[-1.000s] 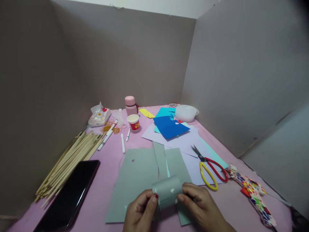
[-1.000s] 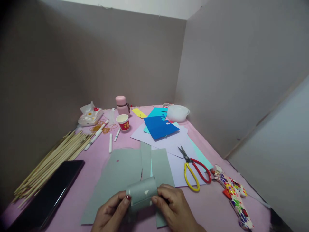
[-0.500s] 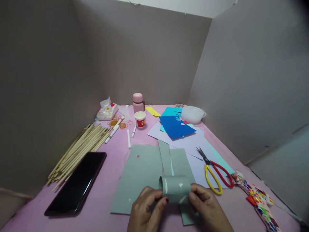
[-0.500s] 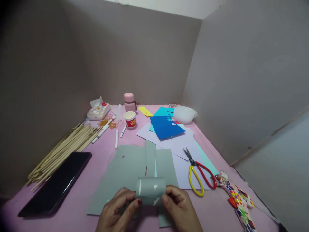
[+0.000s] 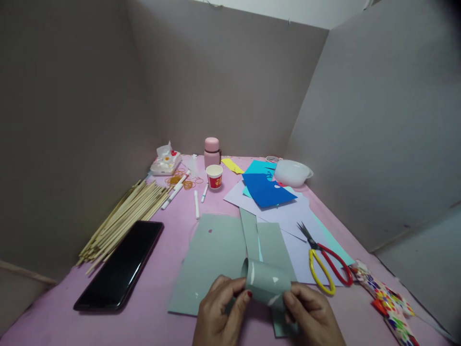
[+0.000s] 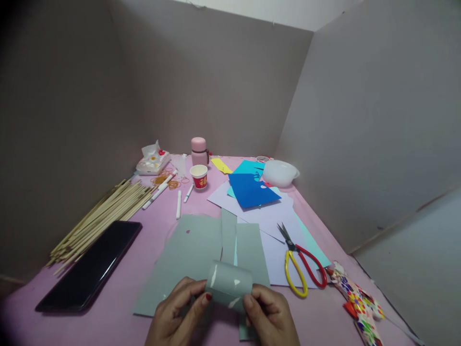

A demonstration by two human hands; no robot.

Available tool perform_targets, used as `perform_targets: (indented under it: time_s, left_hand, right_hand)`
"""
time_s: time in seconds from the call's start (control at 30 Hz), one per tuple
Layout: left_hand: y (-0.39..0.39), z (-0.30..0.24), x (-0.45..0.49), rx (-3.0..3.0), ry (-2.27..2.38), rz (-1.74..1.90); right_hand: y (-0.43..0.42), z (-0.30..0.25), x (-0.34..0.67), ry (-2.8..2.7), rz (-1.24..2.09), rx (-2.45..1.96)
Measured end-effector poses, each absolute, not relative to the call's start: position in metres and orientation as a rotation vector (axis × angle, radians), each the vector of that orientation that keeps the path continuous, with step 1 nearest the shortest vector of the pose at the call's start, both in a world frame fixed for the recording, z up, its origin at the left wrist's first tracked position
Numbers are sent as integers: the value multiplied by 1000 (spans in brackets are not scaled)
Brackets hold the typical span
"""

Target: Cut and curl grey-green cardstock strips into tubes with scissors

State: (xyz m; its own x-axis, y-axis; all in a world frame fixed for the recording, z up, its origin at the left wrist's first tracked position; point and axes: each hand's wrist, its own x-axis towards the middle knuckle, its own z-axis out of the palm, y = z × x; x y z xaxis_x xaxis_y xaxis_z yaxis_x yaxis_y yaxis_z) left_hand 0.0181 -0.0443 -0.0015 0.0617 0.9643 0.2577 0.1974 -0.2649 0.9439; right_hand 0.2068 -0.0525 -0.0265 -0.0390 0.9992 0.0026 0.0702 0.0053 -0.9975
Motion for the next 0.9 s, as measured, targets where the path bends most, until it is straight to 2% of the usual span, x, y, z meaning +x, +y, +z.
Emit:
perform_targets:
  time_s: [0.27, 0.67, 0.9]
  left_hand:
    - [-45, -1, 20, 1506, 1309, 1216]
    - [-46, 2, 17, 1534, 1196, 1213]
    - [-45, 4, 21, 1314, 1256, 1258]
  right_hand:
    - [-51, -39, 202, -1073, 1332, -1213]
    - [-51, -36, 192, -708, 1546, -988]
    - [-57, -30, 189, -838, 1388, -1116]
